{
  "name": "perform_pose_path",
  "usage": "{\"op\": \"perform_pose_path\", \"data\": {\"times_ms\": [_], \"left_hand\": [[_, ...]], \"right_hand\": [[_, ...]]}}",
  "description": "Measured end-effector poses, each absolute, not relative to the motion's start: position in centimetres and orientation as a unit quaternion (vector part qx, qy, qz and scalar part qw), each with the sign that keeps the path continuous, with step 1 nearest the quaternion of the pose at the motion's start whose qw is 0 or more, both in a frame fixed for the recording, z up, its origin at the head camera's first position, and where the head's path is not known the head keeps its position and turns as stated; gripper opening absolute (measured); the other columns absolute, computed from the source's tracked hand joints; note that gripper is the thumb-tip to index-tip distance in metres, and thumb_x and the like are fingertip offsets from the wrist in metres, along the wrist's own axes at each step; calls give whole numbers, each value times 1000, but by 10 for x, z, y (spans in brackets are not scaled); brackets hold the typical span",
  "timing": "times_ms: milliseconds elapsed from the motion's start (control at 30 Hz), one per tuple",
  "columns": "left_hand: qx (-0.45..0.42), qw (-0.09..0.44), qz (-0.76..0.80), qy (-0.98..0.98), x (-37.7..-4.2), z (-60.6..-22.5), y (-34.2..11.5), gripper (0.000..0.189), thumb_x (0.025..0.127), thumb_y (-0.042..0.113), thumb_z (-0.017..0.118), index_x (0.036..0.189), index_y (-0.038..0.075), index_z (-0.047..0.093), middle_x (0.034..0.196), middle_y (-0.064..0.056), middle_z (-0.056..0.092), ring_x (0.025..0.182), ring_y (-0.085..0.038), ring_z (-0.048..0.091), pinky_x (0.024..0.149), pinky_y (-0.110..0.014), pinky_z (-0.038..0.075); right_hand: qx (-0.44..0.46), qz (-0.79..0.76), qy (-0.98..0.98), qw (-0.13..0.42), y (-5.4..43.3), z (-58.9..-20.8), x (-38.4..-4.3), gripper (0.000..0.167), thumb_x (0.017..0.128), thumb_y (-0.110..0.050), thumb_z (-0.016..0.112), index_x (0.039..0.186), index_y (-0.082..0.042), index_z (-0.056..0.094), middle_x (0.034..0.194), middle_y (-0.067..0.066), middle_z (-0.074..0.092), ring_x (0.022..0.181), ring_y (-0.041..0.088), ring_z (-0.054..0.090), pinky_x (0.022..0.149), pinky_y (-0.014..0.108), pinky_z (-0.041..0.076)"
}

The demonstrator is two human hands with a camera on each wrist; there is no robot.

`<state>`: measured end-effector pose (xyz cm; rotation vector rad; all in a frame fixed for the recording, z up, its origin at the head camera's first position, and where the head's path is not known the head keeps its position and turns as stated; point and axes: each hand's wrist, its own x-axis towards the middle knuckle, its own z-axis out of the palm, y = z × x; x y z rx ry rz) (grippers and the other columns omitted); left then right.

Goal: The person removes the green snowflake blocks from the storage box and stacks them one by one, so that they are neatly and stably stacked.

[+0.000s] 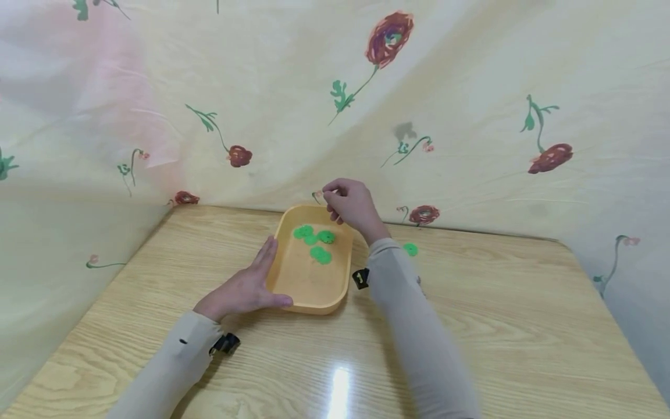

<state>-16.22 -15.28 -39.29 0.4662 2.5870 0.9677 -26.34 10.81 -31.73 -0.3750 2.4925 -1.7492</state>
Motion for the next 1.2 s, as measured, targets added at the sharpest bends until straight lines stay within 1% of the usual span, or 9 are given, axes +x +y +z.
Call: {"op": "perform_pose_path", "data": {"times_ms": [200, 500, 600, 667, 700, 800, 933, 1100, 1200], "left_hand": [[165, 165, 332, 914, -163, -394, -152, 136, 75, 65, 81, 160, 20, -14, 168, 1, -17, 132, -39, 48, 104, -46, 43], [164, 163, 330, 915, -164, -391, -150, 136, 74, 66, 80, 161, 19, -13, 168, 0, -17, 128, -37, 51, 98, -43, 47], [159, 165, 333, 915, -164, -391, -150, 137, 74, 65, 81, 161, 18, -13, 168, 1, -17, 126, -37, 53, 99, -43, 47], [156, 168, 337, 913, -163, -392, -150, 137, 74, 65, 82, 161, 18, -13, 168, 1, -17, 128, -37, 51, 101, -43, 46], [154, 171, 339, 912, -163, -393, -149, 137, 74, 64, 82, 161, 18, -13, 167, 1, -17, 129, -36, 50, 101, -43, 45], [154, 177, 342, 910, -163, -393, -149, 136, 74, 64, 82, 160, 19, -14, 167, 2, -18, 132, -36, 48, 101, -43, 45], [162, 174, 336, 911, -164, -392, -148, 135, 76, 64, 80, 160, 18, -14, 167, 1, -19, 123, -35, 55, 95, -41, 49], [169, 169, 325, 915, -166, -389, -148, 134, 77, 63, 80, 160, 17, -15, 167, 0, -19, 109, -33, 62, 86, -38, 52], [167, 170, 326, 915, -167, -389, -149, 134, 77, 63, 80, 160, 17, -15, 167, 0, -19, 112, -33, 60, 88, -38, 51]], "right_hand": [[-120, -569, 811, 61, 87, -325, -270, 22, 103, -18, 58, 116, -3, 68, 86, 22, 64, 69, 30, 64, 59, 34, 54], [-117, -515, 845, 77, 67, -345, -284, 25, 103, -14, 57, 119, 2, 67, 81, 18, 64, 71, 36, 64, 69, 52, 55], [-115, -509, 848, 87, 63, -357, -290, 25, 103, -13, 56, 118, 4, 66, 91, 27, 65, 76, 42, 64, 69, 51, 55], [-120, -488, 859, 93, 60, -366, -295, 25, 102, -13, 55, 117, 5, 66, 115, 31, 63, 77, 42, 66, 66, 44, 56], [-123, -473, 867, 97, 59, -371, -297, 24, 102, -12, 55, 116, 5, 67, 127, 31, 60, 76, 38, 66, 64, 40, 55], [-132, -405, 898, 112, 56, -382, -301, 22, 102, -14, 58, 111, 2, 69, 133, 25, 59, 75, 28, 64, 64, 32, 52], [-116, -334, 923, 152, 54, -392, -304, 19, 98, -16, 65, 108, -1, 69, 101, 16, 68, 70, 20, 59, 65, 33, 51], [-89, -317, 926, 186, 53, -399, -308, 18, 95, -19, 70, 105, -4, 65, 92, 10, 65, 61, 20, 62, 58, 33, 54], [-111, -279, 938, 175, 49, -402, -311, 20, 95, -26, 71, 91, -6, 67, 80, 7, 65, 57, 17, 60, 53, 30, 52]]}}
